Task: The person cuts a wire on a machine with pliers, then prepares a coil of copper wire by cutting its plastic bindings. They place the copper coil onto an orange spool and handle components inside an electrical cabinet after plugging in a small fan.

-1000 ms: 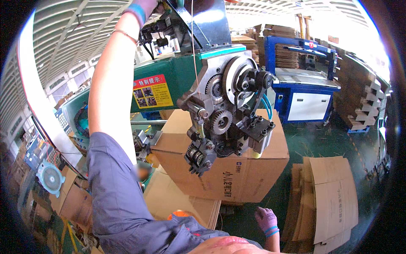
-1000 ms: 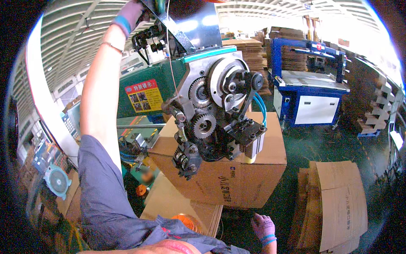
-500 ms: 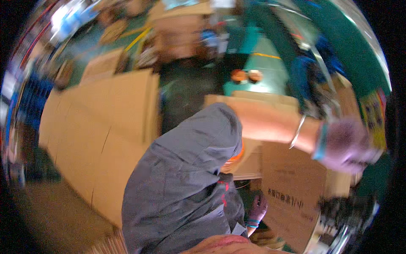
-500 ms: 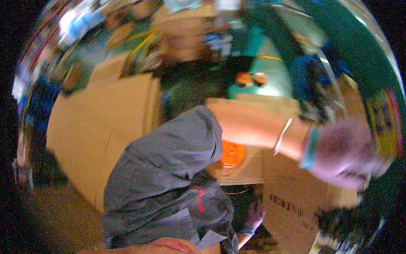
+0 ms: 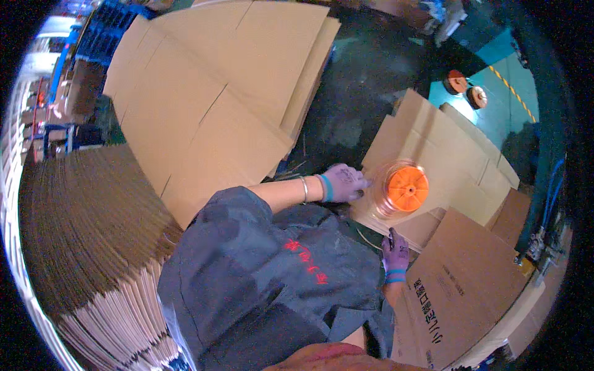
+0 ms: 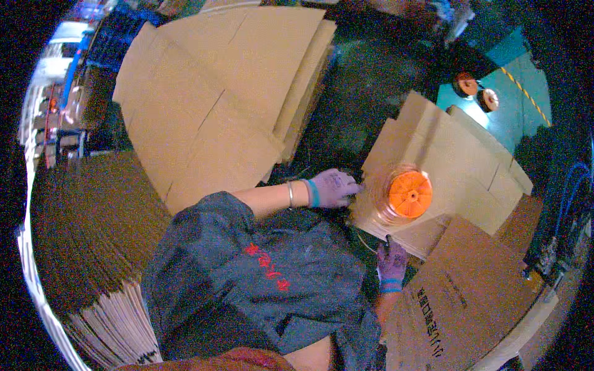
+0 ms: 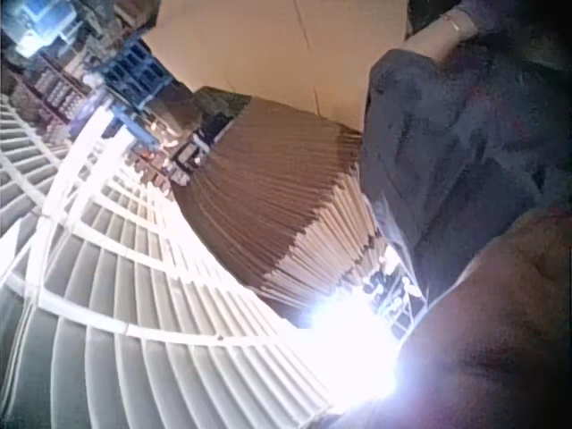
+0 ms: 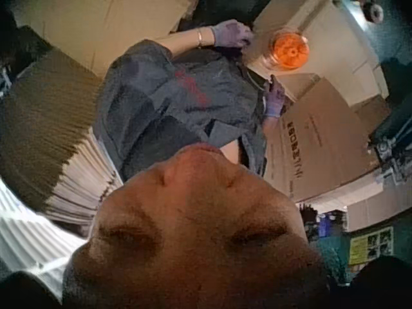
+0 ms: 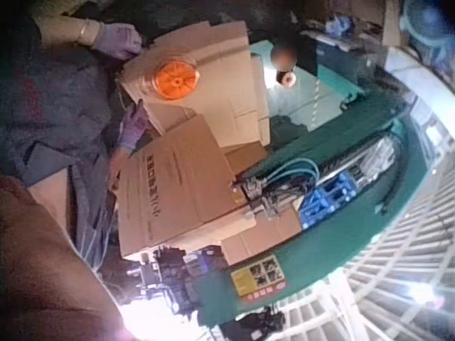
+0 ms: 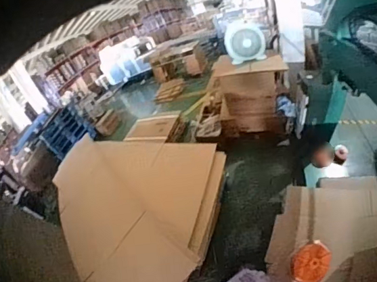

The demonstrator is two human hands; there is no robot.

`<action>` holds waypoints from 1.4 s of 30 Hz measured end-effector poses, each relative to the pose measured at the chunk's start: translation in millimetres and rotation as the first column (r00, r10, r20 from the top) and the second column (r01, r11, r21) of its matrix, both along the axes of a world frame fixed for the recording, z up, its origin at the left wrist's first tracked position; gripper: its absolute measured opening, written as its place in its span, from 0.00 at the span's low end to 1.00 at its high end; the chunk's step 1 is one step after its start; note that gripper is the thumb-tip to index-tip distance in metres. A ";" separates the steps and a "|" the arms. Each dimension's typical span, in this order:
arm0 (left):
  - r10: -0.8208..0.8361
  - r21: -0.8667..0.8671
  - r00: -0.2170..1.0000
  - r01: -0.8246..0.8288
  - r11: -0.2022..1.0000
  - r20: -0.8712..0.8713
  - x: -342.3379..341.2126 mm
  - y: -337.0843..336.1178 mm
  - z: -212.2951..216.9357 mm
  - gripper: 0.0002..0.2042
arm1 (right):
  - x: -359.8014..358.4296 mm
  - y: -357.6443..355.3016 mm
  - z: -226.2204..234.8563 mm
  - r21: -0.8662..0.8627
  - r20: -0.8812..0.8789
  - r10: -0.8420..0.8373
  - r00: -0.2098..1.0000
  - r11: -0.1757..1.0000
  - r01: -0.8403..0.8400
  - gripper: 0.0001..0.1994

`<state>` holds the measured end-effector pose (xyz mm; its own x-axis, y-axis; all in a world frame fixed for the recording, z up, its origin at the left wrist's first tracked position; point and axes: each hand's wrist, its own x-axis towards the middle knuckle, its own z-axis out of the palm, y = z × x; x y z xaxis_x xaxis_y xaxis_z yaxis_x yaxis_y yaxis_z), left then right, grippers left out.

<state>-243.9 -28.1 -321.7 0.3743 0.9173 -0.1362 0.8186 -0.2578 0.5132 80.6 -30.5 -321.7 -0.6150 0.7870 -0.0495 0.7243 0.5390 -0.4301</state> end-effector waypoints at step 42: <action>0.503 -0.674 -0.712 -0.675 -0.299 0.490 -116.1 -259.1 -47.8 0.26 | 89.8 -6.3 -75.0 -0.391 0.458 0.339 0.822 0.907 -0.156 0.24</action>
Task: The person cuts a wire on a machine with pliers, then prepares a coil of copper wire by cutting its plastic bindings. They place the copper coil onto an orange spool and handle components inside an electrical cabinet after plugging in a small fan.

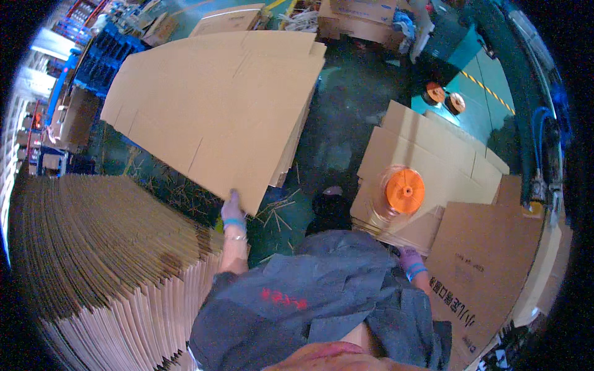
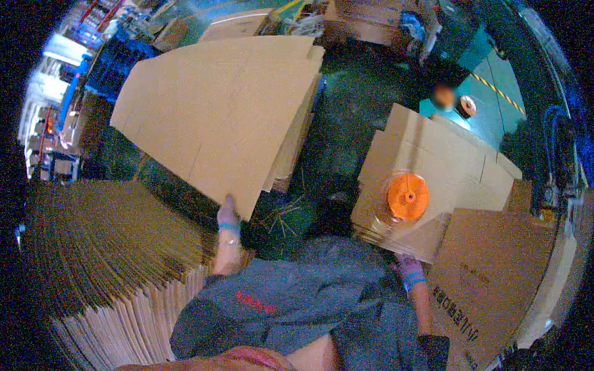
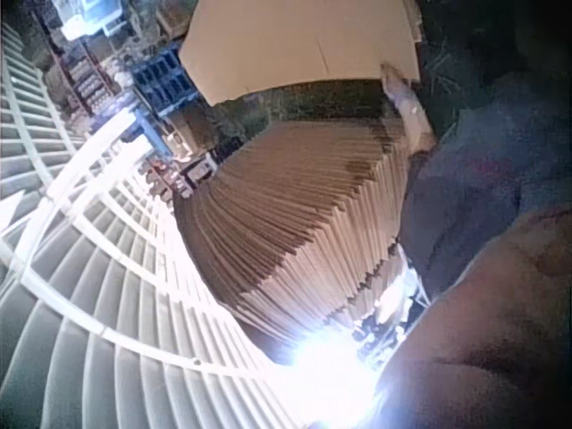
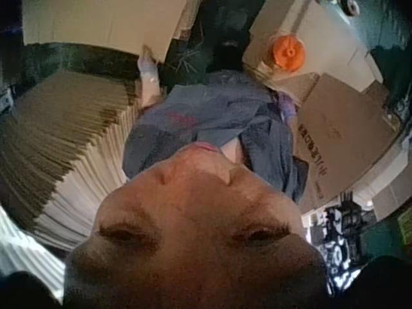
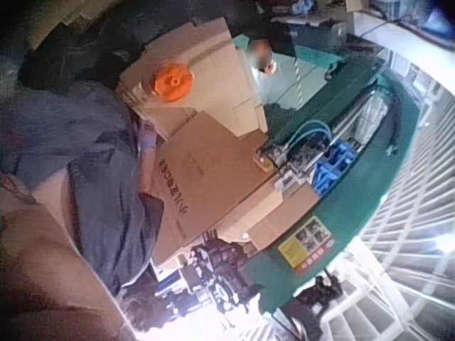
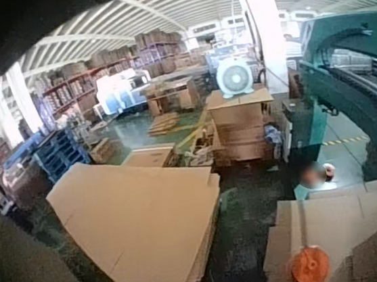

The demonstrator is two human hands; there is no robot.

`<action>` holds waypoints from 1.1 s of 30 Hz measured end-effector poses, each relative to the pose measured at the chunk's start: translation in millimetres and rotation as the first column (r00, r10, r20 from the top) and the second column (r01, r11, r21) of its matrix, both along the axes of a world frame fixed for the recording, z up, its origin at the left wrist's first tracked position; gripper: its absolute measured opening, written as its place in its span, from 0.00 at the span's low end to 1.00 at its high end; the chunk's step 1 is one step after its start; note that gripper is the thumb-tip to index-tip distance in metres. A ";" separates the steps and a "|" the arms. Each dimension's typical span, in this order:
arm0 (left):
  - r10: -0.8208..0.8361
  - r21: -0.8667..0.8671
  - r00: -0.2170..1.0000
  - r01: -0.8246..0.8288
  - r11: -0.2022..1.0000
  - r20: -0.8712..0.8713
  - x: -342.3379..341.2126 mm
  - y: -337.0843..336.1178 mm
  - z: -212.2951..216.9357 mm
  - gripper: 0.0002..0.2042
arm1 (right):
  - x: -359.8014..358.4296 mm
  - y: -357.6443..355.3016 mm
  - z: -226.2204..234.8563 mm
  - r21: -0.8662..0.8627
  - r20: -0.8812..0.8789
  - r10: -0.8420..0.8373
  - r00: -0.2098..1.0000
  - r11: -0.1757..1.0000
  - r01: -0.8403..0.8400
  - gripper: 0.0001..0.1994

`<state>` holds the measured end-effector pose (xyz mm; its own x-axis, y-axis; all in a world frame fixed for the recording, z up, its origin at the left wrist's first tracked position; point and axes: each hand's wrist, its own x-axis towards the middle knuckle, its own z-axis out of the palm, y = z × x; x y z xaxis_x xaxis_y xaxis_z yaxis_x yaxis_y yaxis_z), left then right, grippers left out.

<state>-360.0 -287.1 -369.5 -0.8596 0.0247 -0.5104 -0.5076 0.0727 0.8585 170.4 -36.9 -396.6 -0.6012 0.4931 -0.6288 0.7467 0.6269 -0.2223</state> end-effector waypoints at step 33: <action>-1.000 -0.372 -0.006 0.928 -0.005 -0.001 143.8 337.7 -184.5 0.41 | 7.3 -47.3 -163.9 0.278 -0.051 -0.913 -0.405 -0.402 0.872 0.37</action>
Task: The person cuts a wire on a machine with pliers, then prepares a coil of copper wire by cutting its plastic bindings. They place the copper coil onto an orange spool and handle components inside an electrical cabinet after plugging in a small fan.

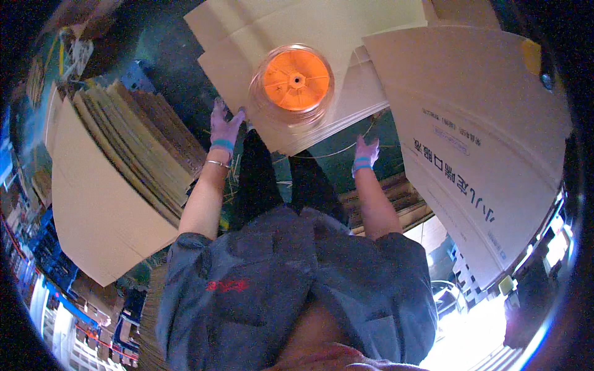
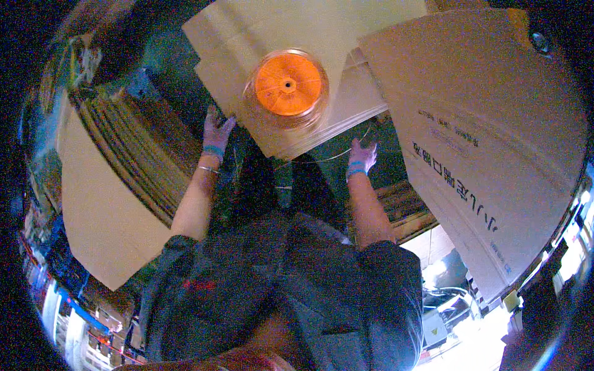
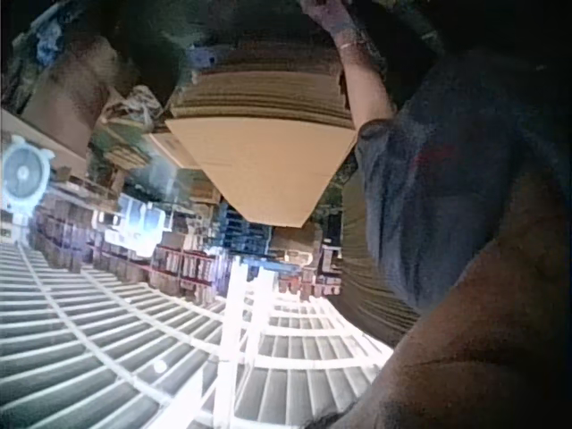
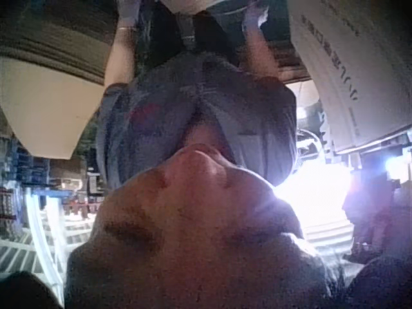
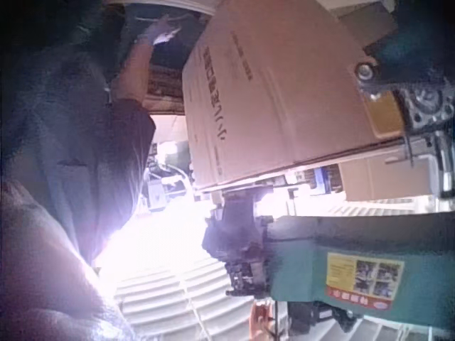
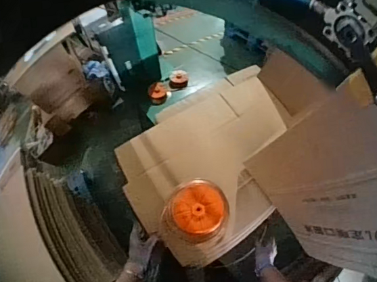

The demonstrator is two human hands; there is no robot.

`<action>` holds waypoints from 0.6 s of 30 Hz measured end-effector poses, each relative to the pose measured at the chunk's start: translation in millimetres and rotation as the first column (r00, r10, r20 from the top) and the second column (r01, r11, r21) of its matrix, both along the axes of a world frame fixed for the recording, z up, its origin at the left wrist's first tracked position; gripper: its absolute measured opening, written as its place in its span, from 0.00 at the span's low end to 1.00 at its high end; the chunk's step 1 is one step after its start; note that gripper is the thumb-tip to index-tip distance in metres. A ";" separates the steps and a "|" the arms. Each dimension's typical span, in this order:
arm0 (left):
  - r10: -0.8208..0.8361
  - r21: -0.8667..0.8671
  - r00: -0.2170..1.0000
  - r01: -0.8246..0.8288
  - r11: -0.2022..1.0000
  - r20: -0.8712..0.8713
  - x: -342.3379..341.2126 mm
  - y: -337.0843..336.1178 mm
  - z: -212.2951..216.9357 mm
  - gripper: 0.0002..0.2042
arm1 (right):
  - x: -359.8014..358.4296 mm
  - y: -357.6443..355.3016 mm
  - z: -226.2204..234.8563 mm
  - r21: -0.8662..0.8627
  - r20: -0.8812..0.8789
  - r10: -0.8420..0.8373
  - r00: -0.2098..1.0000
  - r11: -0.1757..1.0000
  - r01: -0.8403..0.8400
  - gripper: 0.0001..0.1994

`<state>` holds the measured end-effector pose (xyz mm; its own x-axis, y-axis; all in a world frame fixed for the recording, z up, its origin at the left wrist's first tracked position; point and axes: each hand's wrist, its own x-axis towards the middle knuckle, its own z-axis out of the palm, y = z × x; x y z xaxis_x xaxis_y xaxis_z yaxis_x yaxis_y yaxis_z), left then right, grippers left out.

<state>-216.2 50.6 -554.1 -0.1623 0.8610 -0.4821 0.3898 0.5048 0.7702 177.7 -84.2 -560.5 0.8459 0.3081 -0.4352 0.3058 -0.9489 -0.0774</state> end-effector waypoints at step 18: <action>0.491 -0.424 0.833 -0.360 0.831 0.255 -5.8 -8.3 8.8 0.08 | -101.7 -28.6 14.7 -0.014 -0.995 -0.066 0.068 0.813 0.582 0.25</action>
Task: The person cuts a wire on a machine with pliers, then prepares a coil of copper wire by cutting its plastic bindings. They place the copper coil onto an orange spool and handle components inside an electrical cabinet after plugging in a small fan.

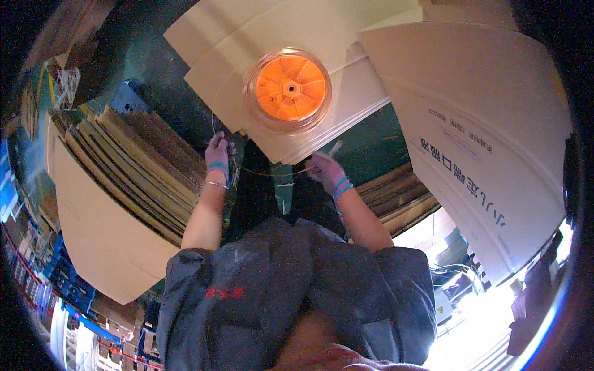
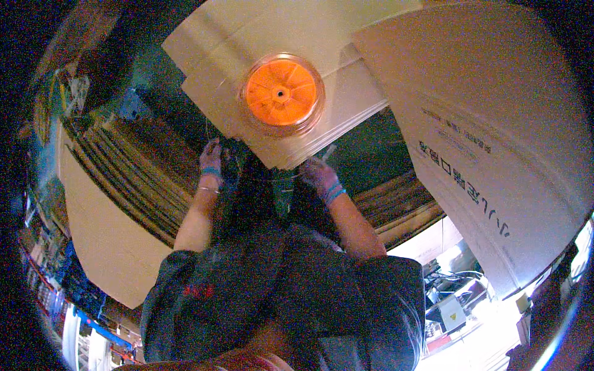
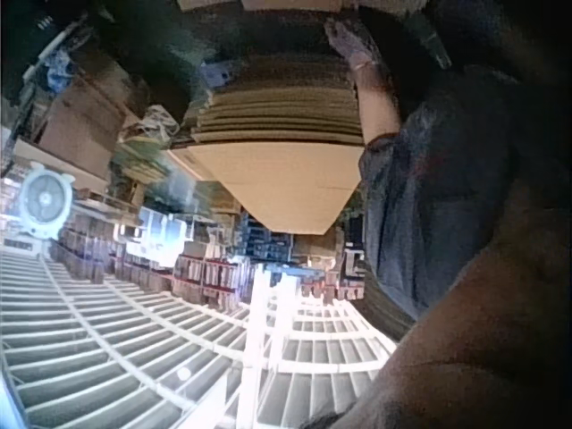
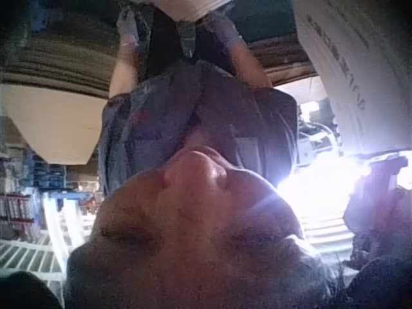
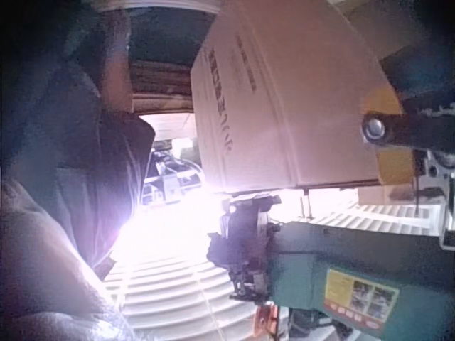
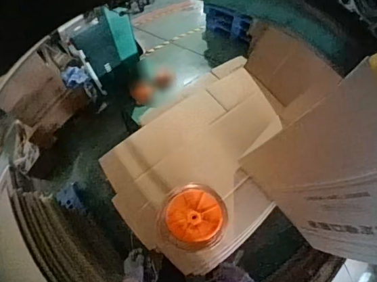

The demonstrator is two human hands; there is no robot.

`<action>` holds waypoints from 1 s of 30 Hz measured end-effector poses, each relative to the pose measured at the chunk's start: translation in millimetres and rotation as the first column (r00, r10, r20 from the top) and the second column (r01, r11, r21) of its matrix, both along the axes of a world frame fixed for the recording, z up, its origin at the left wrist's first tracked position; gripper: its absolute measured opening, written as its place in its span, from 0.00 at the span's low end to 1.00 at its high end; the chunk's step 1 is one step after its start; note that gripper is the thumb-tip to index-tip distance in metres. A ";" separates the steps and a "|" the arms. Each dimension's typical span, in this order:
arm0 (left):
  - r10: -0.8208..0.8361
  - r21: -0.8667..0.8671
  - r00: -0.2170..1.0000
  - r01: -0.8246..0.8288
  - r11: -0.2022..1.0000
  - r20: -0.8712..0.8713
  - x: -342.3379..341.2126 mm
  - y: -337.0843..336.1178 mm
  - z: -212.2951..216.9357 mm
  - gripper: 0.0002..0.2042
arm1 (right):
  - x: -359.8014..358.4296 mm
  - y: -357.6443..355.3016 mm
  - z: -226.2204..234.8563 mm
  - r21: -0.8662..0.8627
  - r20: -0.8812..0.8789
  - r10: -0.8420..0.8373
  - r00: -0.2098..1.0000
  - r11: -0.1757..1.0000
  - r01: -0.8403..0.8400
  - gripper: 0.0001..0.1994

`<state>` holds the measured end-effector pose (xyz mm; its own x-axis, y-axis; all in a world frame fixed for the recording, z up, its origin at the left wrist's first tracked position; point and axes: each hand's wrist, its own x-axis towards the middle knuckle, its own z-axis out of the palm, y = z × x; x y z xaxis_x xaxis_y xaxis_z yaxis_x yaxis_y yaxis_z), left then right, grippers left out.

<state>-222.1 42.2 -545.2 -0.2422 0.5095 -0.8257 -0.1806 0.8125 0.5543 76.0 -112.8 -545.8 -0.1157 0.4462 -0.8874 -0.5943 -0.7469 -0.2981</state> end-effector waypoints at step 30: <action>-0.264 0.354 0.897 0.133 0.926 0.353 -16.1 24.3 -98.8 0.27 | -41.8 175.6 -75.9 0.044 0.707 0.459 0.539 0.731 -0.681 0.27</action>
<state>-238.2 66.6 -644.0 0.1977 0.7588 -0.6206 -0.2869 0.6501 0.7036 34.2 62.8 -621.7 0.0746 0.7208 -0.6891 0.3365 -0.6687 -0.6631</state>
